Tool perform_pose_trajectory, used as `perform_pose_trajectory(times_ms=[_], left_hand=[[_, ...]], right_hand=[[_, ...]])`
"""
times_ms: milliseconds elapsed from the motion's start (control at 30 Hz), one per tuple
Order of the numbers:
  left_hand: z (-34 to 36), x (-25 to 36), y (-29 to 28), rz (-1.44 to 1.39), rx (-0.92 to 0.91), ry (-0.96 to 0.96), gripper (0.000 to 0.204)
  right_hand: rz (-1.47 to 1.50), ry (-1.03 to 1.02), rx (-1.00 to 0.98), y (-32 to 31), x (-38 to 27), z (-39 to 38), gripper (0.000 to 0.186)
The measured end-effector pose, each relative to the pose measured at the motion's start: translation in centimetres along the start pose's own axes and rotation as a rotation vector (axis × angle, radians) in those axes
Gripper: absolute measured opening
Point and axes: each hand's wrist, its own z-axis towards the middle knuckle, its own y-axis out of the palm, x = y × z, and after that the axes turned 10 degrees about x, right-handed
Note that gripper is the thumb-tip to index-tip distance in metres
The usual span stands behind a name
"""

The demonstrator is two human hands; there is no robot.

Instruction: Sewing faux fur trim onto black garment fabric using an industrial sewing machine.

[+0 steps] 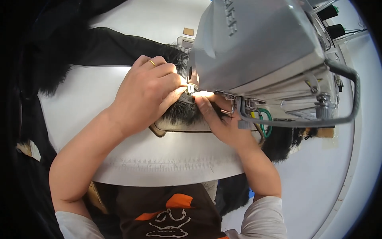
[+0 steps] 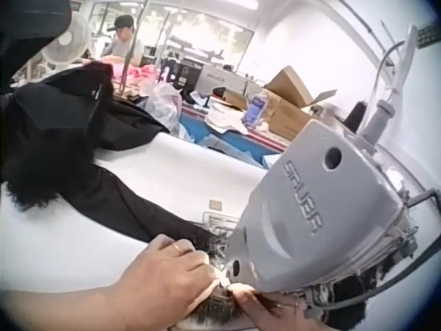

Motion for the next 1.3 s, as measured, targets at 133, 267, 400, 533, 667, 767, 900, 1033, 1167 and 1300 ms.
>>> perform_pose_trajectory(times_ms=[133,267,400,533,667,767,900,1033,1167,1300], left_hand=[[-0.2,-0.5,0.2,-0.002,0.023,0.016,0.009],[-0.2,-0.6,0.2,-0.043,0.023,0.008,0.012],[0.0,-0.5,0.2,-0.026,0.015,-0.01,0.014],[0.0,-0.4,0.1,-0.03,0.019,-0.022,0.014],[0.0,-0.4,0.2,-0.019,0.017,-0.041,0.015],[0.0,-0.4,0.2,-0.019,0.018,-0.036,0.016],[-0.1,-0.2,0.1,-0.003,0.01,-0.038,0.016],[-0.2,-0.1,0.2,-0.008,0.028,-0.031,0.016],[-0.2,0.1,0.3,-0.01,0.025,-0.035,0.017],[-0.2,0.1,0.4,-0.018,0.039,-0.028,0.017]], right_hand=[[-0.043,-0.125,0.02,0.6,0.4,0.1,0.014],[-0.081,-0.076,0.063,0.9,0.2,-0.2,0.015],[-0.051,-0.032,0.07,1.1,0.3,-0.1,0.016],[-0.014,0.296,0.07,1.2,0.1,0.1,0.018],[-0.147,0.258,0.073,0.9,0.7,0.3,0.019],[-0.158,0.216,0.08,1.0,1.2,-0.1,0.019],[-0.126,0.262,0.045,0.9,0.2,0.6,0.019],[-0.008,0.326,0.052,1.1,-0.3,0.8,0.02],[0.012,0.303,0.074,1.1,-0.1,0.6,0.021],[-0.137,0.153,0.045,1.1,1.0,0.7,0.021]])
